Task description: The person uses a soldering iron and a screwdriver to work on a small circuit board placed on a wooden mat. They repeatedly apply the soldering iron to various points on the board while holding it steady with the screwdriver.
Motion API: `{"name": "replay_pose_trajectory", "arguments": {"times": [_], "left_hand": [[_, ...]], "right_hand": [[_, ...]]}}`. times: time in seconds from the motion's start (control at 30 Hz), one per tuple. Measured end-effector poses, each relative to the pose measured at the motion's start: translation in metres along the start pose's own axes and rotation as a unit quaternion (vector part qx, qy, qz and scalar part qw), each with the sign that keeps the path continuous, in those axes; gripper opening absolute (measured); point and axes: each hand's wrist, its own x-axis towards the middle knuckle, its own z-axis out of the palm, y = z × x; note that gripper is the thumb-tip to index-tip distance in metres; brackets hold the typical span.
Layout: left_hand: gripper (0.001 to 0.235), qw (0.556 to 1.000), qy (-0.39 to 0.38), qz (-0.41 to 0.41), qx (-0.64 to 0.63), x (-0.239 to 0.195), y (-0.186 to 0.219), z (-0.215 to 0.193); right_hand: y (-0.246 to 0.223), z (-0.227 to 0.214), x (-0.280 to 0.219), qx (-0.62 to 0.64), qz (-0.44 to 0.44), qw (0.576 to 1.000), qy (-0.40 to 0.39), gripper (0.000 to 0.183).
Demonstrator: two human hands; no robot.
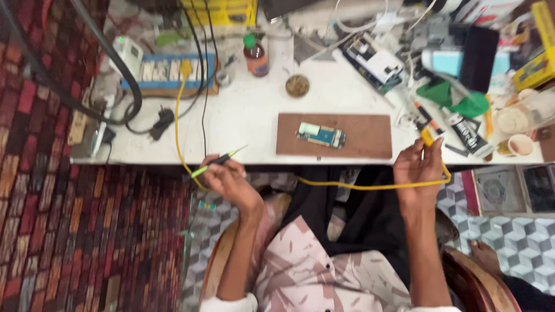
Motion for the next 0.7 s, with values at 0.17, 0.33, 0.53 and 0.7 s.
{"name": "replay_pose_trajectory", "arguments": {"times": [0.17,0.33,0.53,0.7], "left_hand": [[0.011,0.880,-0.284,0.211,0.318,-0.009,0.001,-0.010],[0.048,0.762,-0.434,0.320,0.358,0.007,-0.008,0.015],[0.034,0.727,-0.529,0.275,0.340,0.020,-0.023,0.054],[0.031,0.686,-0.565,0.250,0.386,-0.010,-0.028,0.068]], "right_hand": [[-0.007,0.004,0.012,-0.009,-0.001,1.000,0.017,0.022],[-0.001,-0.014,0.020,-0.162,-0.108,0.981,0.014,0.026],[-0.005,-0.024,-0.001,-0.201,-0.150,0.968,0.005,0.019],[-0.024,-0.026,-0.027,-0.194,-0.180,0.964,0.003,0.023]]}}
